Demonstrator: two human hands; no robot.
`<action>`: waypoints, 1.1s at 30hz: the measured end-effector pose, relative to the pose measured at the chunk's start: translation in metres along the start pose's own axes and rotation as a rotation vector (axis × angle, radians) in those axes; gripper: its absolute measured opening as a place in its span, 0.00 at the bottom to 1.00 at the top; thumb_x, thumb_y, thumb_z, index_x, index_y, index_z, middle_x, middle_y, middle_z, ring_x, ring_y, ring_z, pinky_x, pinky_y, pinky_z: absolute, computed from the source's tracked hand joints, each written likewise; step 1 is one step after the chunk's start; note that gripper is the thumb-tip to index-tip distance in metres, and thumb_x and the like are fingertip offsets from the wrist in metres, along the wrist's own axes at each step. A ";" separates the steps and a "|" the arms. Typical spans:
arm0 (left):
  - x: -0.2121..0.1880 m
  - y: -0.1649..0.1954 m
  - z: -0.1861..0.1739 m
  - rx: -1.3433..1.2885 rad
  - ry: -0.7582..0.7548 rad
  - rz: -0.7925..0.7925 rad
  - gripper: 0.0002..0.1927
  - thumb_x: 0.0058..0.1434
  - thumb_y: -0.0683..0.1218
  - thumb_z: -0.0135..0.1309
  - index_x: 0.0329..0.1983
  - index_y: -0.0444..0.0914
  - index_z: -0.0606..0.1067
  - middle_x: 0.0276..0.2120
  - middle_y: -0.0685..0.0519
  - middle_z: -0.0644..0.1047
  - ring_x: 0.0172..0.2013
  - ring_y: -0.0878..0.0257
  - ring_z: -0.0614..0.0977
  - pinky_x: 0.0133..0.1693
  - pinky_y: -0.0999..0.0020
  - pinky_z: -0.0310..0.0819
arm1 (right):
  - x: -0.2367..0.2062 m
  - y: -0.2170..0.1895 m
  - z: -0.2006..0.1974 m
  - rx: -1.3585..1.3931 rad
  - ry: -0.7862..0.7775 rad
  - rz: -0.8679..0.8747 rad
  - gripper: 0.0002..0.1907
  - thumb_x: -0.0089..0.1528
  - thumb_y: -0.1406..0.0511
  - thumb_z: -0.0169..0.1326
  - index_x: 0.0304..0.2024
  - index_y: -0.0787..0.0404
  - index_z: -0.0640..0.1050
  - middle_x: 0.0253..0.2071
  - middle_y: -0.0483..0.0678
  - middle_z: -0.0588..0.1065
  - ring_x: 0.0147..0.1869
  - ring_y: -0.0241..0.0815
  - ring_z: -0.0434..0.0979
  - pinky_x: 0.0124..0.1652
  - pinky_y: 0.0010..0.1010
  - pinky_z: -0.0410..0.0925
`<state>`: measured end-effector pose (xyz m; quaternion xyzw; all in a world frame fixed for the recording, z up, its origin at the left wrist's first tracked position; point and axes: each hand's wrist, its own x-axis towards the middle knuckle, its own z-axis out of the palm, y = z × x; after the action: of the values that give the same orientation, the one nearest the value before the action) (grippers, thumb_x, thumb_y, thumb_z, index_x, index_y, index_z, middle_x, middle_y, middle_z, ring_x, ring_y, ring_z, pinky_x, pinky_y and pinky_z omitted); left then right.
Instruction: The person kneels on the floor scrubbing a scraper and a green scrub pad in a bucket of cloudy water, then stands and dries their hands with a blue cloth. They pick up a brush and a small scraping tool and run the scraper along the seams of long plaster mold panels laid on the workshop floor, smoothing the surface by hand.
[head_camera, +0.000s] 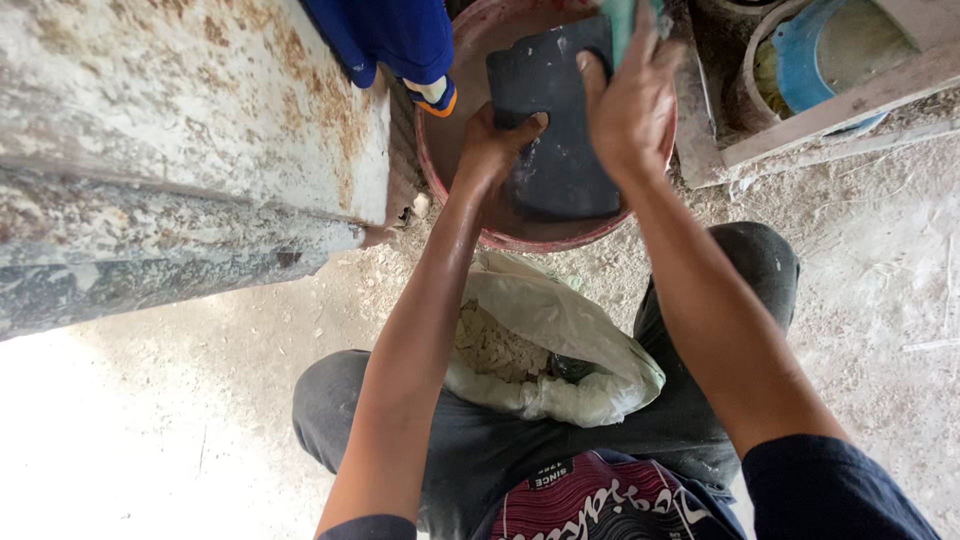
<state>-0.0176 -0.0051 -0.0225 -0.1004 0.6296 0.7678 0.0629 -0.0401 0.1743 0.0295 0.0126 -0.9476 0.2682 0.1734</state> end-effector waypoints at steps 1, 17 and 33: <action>0.001 0.001 0.000 -0.005 -0.001 0.026 0.21 0.57 0.47 0.68 0.49 0.32 0.77 0.33 0.50 0.81 0.29 0.66 0.80 0.32 0.66 0.75 | -0.008 -0.004 0.003 -0.002 0.005 -0.019 0.43 0.74 0.55 0.63 0.78 0.61 0.51 0.61 0.68 0.64 0.60 0.63 0.73 0.52 0.52 0.71; 0.016 -0.004 -0.005 -0.306 0.218 -0.488 0.28 0.63 0.61 0.45 0.62 0.42 0.66 0.47 0.46 0.76 0.44 0.50 0.82 0.41 0.44 0.81 | -0.012 -0.068 0.011 0.036 -0.267 -0.132 0.38 0.68 0.58 0.57 0.74 0.63 0.57 0.55 0.71 0.73 0.56 0.73 0.72 0.53 0.59 0.66; 0.019 0.002 -0.015 -0.574 0.032 -0.206 0.50 0.60 0.77 0.38 0.77 0.44 0.54 0.70 0.44 0.63 0.64 0.53 0.70 0.57 0.53 0.71 | -0.007 -0.094 0.013 0.602 -0.483 0.292 0.19 0.67 0.55 0.57 0.45 0.66 0.80 0.30 0.42 0.77 0.34 0.32 0.74 0.33 0.32 0.69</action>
<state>-0.0359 -0.0210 -0.0279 -0.1895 0.3743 0.9022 0.0996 -0.0265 0.0870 0.0641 -0.0091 -0.8320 0.5446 -0.1053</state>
